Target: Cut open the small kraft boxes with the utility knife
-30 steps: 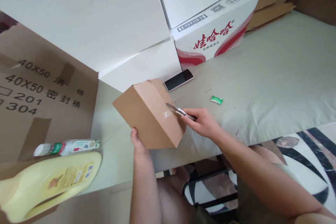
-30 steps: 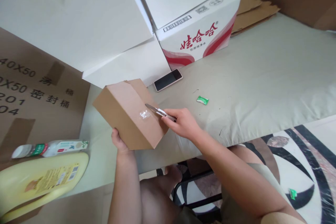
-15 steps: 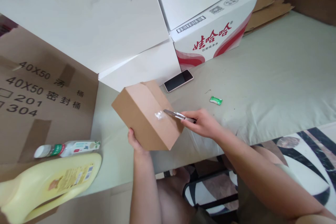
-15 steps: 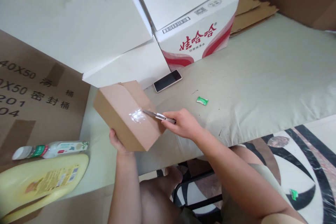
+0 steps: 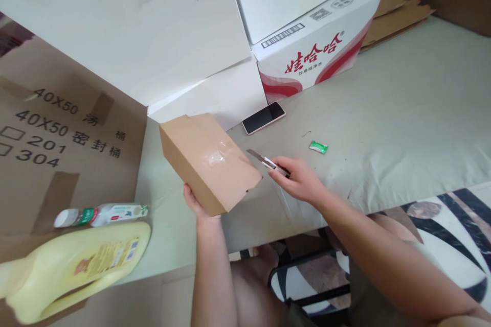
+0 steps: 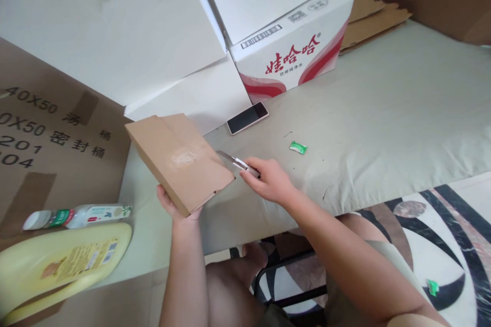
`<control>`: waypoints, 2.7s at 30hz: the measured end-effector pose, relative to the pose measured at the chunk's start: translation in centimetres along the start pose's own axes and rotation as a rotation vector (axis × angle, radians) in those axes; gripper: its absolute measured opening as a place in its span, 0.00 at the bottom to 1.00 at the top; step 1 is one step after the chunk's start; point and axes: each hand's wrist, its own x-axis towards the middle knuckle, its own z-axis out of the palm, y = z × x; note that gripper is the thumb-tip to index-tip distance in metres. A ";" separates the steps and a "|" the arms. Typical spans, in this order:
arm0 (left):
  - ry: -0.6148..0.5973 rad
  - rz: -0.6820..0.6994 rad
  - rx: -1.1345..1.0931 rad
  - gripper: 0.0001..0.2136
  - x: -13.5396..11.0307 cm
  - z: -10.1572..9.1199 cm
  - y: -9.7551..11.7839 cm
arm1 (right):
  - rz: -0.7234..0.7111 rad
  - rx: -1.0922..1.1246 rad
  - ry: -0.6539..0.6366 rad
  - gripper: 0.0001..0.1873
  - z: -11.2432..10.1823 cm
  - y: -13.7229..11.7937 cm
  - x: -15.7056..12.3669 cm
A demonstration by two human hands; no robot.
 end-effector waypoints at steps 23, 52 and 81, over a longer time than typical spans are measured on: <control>0.103 -0.082 0.062 0.24 0.5 -0.1 -1.0 | 0.073 -0.064 0.000 0.17 0.2 1.4 0.6; 0.148 -0.198 0.090 0.26 0.1 0.9 -0.8 | 0.094 0.078 -0.104 0.29 0.5 0.9 0.6; 0.108 -0.056 0.017 0.22 0.7 0.1 -1.8 | -0.074 0.094 -0.085 0.31 0.7 1.7 0.2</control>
